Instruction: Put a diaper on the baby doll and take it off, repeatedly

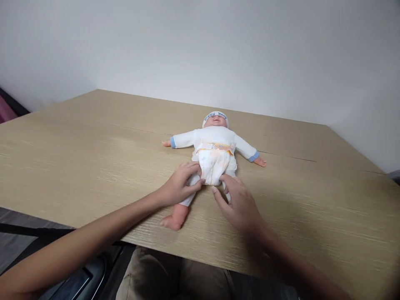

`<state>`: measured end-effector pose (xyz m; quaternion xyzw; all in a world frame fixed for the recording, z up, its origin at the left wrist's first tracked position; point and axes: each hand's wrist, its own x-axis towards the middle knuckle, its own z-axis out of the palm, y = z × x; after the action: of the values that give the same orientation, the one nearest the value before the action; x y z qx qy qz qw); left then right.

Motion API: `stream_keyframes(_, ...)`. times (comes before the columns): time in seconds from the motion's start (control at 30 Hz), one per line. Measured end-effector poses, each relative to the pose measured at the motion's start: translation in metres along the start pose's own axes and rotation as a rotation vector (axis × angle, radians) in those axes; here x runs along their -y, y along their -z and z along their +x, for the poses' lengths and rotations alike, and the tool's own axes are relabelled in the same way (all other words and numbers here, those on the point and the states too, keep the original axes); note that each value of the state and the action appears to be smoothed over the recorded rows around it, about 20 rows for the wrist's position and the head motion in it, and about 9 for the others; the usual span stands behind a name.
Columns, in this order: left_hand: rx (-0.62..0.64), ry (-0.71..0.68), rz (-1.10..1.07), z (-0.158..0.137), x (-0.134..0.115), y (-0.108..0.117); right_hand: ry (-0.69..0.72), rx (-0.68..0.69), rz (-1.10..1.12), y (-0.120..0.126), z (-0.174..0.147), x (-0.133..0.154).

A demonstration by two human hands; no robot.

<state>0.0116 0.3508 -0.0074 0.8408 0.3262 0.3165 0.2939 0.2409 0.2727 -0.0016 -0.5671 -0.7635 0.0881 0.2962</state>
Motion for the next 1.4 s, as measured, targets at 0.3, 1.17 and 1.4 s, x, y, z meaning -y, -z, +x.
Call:
stream_keyframes(0.3,-0.069,0.126,-0.272,0.002,0.009,-0.006,-0.219,-0.071,0.165,-0.002,0.004,-0.003)
stream_keyframes(1.17,0.035,0.351,-0.383,0.003,0.009,0.008,-0.143,-0.004,0.132,0.014,0.008,-0.011)
stream_keyframes(1.4,0.167,0.502,-0.878,0.017,0.015,0.010,-0.292,-0.078,0.291,0.007,0.005,-0.018)
